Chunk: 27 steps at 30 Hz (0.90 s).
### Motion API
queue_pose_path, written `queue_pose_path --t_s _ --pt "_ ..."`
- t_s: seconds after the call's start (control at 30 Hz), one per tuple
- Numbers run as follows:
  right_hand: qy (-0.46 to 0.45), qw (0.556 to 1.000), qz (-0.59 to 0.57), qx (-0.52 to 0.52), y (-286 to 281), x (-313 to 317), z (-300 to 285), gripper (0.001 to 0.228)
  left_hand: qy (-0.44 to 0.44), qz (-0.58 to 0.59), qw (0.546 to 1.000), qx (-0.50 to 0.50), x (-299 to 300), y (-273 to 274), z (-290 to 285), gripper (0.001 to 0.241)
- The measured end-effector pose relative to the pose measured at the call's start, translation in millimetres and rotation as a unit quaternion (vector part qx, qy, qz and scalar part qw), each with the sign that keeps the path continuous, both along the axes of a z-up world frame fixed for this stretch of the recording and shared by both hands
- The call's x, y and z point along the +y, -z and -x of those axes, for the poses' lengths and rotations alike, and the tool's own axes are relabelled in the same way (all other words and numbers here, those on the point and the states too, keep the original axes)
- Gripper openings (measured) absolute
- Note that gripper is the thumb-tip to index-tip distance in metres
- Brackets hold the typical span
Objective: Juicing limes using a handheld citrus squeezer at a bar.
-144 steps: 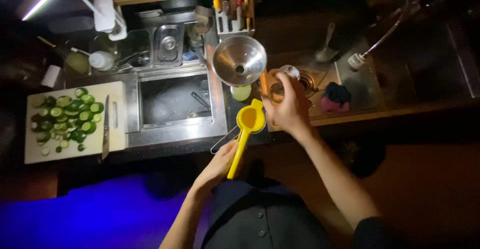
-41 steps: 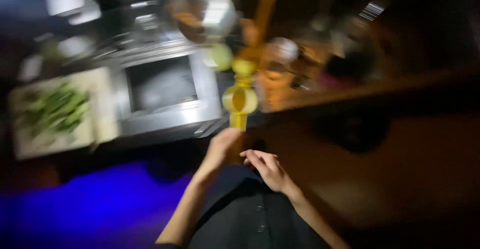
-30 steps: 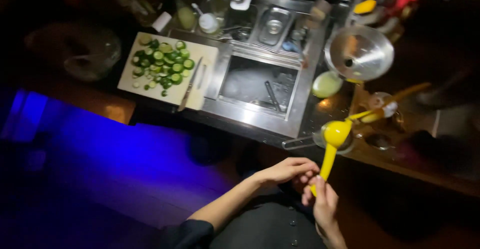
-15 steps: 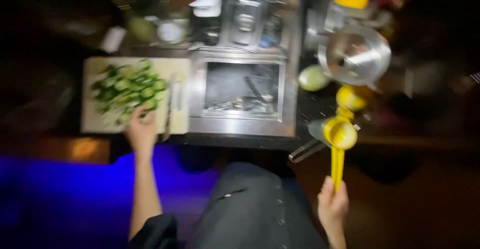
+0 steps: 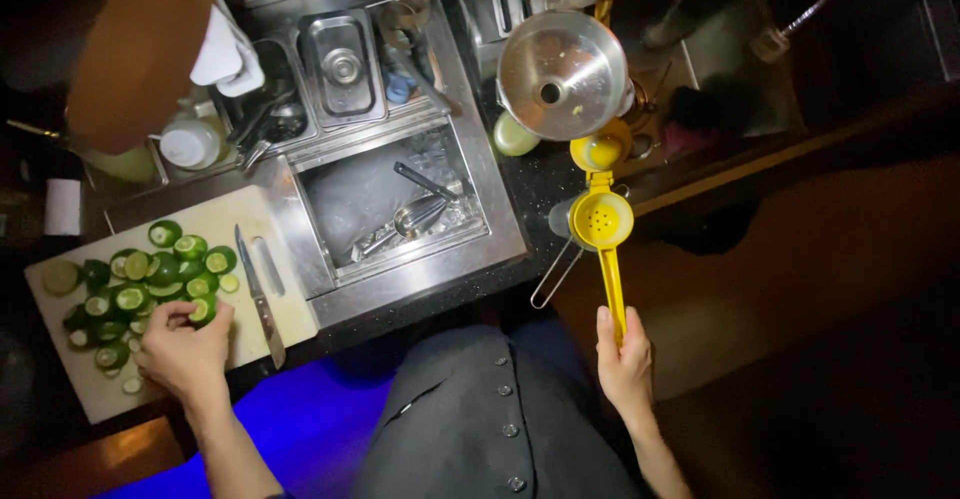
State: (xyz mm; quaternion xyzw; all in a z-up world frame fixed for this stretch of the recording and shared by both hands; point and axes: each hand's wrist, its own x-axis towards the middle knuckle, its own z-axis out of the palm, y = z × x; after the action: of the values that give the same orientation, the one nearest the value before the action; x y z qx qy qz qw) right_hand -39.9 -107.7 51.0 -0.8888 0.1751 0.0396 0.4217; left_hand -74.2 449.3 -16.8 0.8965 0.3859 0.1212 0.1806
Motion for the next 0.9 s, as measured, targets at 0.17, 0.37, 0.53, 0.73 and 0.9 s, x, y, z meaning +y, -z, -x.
queue_pose_path --t_s 0.17,0.37,0.53,0.73,0.9 --pt "0.057 0.985 -0.151 0.059 6.7 -0.1 0.7 0.035 0.196 0.315 0.922 -0.112 -194.2 -154.6 -111.3 0.045" --pt "0.015 0.989 -0.140 0.042 41.8 -12.6 11.7 0.031 0.603 0.199 0.764 -0.112 -373.5 -136.0 -198.0 0.045" --pt "0.015 0.993 -0.045 0.105 87.3 -37.4 23.6 0.038 0.672 -0.025 0.740 -0.005 -421.2 -70.0 -221.0 0.019" --pt "-0.040 0.999 -0.034 0.006 120.0 -60.8 35.1 0.049 0.641 -0.007 0.764 0.076 -420.0 -99.9 -224.7 0.021" --pt "-0.155 0.978 0.031 -0.136 133.8 -69.7 38.3 0.047 0.520 0.111 0.843 0.082 -404.2 -99.2 -220.5 0.021"
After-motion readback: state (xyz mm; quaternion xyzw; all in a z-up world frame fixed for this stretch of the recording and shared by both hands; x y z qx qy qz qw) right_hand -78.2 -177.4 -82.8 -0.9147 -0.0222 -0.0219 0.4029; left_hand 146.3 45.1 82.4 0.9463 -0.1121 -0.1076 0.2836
